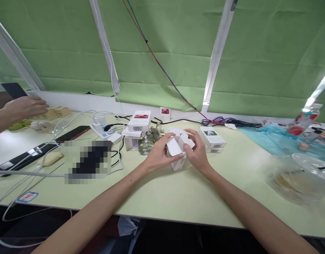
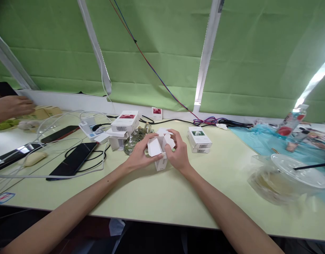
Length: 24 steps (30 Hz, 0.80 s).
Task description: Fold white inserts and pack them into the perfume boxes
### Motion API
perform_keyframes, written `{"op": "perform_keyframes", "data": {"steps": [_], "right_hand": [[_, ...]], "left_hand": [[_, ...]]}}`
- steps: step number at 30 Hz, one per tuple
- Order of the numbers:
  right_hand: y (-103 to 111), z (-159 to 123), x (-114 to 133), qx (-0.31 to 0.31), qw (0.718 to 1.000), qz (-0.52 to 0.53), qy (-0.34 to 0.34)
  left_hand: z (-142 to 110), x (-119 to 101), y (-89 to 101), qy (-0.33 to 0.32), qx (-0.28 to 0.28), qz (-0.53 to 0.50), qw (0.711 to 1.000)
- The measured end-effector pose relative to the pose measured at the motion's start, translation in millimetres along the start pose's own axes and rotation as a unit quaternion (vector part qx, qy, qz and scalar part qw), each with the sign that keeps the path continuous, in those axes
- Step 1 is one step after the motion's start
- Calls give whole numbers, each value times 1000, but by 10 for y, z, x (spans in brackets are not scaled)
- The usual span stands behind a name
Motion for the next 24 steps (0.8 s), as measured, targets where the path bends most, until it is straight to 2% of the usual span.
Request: {"op": "perform_keyframes", "data": {"steps": [7,13,24], "right_hand": [[-1,1,3,-6,1000,4,-3],[6,-9,5,-31,1000,-4,1],[31,-31,26,-134,991,23,14]], "left_hand": [[-6,7,2,32,5,-25,999],[-5,-1,11,21,-9,-50,998],[-9,92,2,-13,-26,-67,997]]}}
Point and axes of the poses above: each hand's wrist, its own z-axis towards the middle knuckle, its own y-axis out of the back of the hand, x = y × z, the point moved 2 cm from there along z, towards the middle knuckle, and after that the axes turned 9 degrees about -z, right-handed, at the moved point
